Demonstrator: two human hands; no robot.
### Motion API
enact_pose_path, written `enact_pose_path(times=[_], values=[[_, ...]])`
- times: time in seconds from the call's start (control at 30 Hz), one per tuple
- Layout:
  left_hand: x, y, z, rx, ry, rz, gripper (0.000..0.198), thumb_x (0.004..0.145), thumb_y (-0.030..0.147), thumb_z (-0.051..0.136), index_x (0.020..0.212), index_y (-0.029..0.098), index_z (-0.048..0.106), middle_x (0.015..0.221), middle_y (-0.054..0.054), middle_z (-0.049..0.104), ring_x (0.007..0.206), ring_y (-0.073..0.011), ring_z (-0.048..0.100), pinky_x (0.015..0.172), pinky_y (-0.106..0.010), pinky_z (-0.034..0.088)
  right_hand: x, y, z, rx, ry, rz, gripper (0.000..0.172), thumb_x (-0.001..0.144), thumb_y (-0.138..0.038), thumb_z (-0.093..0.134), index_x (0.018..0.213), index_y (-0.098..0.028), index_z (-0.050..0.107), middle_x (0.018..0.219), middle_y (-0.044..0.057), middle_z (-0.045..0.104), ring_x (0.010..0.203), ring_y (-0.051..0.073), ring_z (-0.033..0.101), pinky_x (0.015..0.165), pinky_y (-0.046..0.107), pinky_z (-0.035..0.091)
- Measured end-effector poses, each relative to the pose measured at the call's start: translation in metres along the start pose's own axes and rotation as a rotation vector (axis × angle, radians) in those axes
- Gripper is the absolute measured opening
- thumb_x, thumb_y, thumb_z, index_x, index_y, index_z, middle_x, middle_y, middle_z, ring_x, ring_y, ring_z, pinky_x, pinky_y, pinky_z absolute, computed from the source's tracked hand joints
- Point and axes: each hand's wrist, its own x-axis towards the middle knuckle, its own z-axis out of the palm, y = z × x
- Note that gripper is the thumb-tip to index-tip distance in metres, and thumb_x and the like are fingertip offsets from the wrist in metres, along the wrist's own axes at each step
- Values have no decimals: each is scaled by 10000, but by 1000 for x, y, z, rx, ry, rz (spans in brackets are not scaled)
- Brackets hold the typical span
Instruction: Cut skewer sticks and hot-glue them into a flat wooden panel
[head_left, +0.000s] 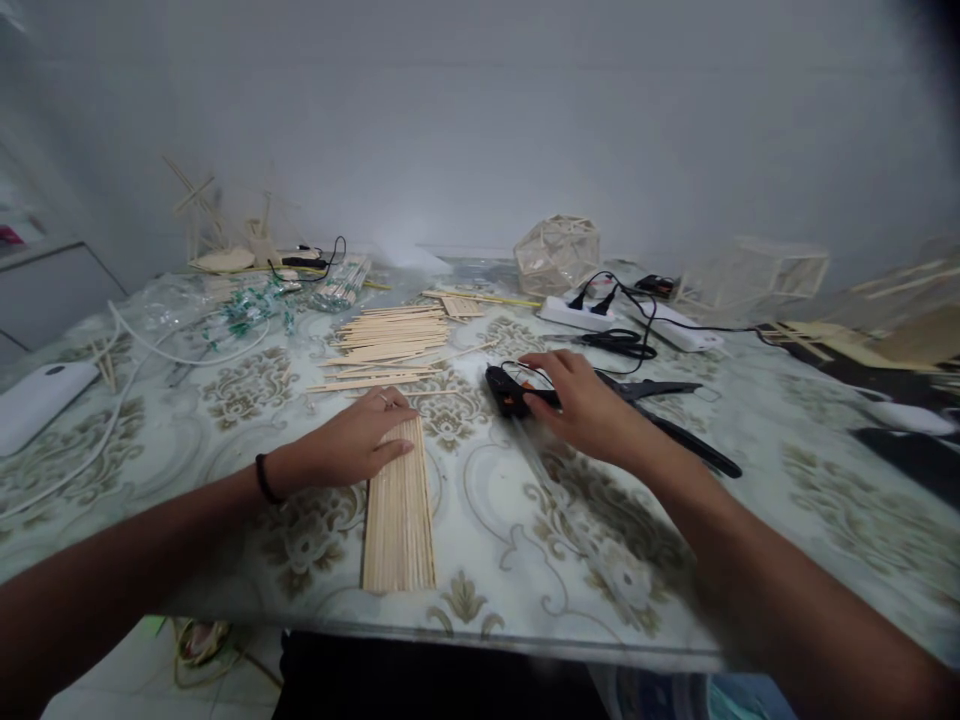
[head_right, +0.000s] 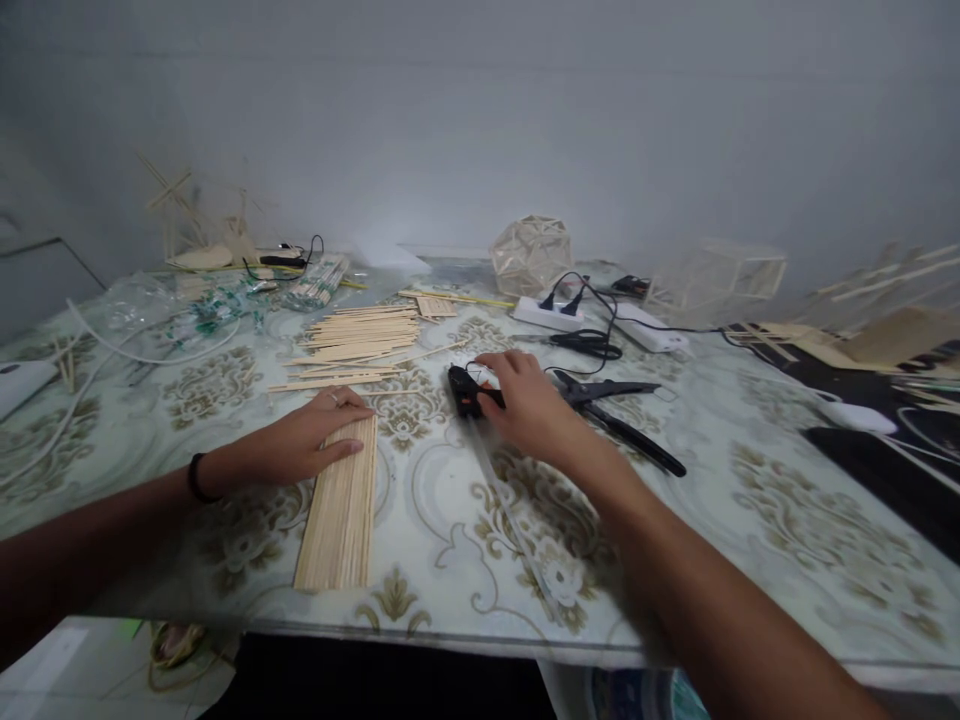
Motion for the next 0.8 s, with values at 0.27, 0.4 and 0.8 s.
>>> enact_pose_path(times=[0.27, 0.4, 0.8], values=[[0, -2, 0, 41, -35, -4, 632, 972, 510, 648, 1480, 153, 536, 1425, -187, 558, 1354, -328, 479, 1178, -492, 392, 7, 16, 8, 40, -236, 117, 709, 785, -62, 577, 1485, -105, 474, 1314, 206, 657, 1232, 325, 632, 1051, 420, 489], [-1, -6, 1, 7, -31, -62, 822, 933, 582, 679, 1586, 169, 399, 1477, -190, 522, 1387, -338, 458, 1195, -496, 377, 8, 10, 9, 53, -228, 113, 714, 767, -65, 590, 1469, -131, 483, 1307, 189, 680, 1186, 309, 665, 999, 382, 492], [5, 3, -8, -24, 260, -166, 273, 986, 388, 593, 1166, 184, 585, 1130, -97, 637, 988, -229, 610, 900, -363, 498, 4, -23, 1, 305, -180, 79, 315, 960, -476, 502, 896, -194, 628, 790, 44, 677, 702, 200, 586, 659, 300, 435]])
